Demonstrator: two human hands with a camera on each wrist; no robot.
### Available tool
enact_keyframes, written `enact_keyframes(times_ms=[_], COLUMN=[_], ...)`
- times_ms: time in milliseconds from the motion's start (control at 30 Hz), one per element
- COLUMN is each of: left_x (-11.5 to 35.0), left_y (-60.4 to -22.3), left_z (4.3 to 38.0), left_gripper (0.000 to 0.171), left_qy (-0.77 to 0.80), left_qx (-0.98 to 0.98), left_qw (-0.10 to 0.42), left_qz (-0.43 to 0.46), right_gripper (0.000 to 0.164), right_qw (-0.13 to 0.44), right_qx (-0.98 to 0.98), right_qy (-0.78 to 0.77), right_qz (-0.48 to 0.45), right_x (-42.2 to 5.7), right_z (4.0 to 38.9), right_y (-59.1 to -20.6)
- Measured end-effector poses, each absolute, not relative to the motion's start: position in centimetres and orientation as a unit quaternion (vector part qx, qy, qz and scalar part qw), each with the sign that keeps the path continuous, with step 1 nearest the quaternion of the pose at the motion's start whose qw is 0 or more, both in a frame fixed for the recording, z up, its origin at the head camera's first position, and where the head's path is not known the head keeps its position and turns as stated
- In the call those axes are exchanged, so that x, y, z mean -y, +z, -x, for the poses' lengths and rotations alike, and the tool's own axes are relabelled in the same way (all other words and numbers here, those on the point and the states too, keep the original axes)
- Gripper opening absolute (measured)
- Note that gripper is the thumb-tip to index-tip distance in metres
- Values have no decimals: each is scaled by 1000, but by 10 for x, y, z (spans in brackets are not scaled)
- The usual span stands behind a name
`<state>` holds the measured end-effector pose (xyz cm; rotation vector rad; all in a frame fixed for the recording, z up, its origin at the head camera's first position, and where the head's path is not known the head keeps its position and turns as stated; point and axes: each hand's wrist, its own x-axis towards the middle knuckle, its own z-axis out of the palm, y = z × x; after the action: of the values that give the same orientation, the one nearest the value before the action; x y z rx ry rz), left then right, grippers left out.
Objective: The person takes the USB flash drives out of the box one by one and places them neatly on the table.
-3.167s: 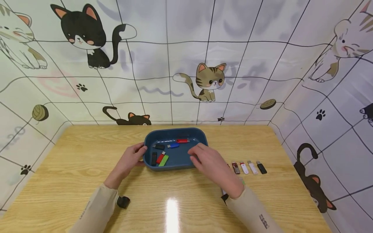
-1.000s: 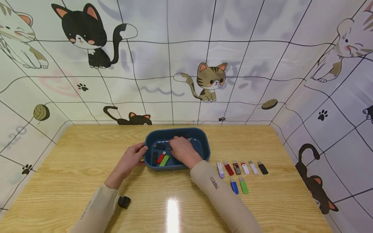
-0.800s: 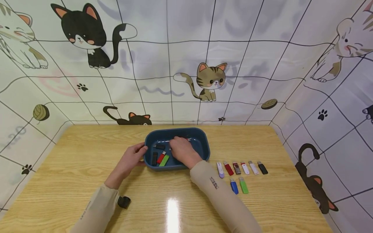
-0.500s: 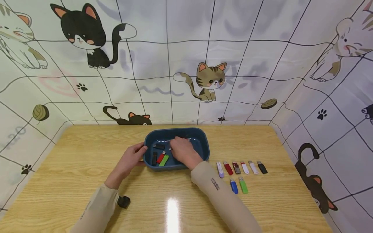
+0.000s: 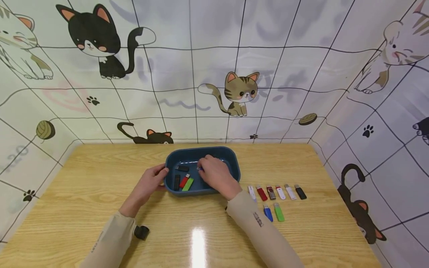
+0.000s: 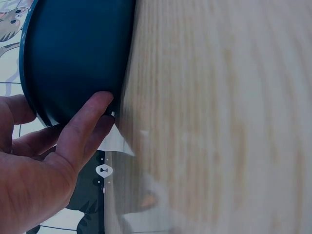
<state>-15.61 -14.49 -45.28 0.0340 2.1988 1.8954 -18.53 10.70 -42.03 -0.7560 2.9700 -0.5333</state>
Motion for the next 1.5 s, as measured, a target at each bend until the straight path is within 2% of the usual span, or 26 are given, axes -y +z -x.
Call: enact_keyframes(times_ms=[233,867,1500], left_x=[146,147,146], left_y=[-453,-454,-455], left_z=[156,155,155], left_gripper=[47,47,48], left_qy=[646,634,642], left_qx=[-754,-765,-758], left_qw=[116,111,116], left_qz=[-8,-12,-13], right_gripper=[20,20,19], right_qw=[-12,-23,-38], right_qx=[-950,-951,-961], right_qy=[-201,-201,-223], right_qz=[238,233,158], right_x=[-122,-172,-229], right_z=[176,150,122], right_y=[-412,-395,-386])
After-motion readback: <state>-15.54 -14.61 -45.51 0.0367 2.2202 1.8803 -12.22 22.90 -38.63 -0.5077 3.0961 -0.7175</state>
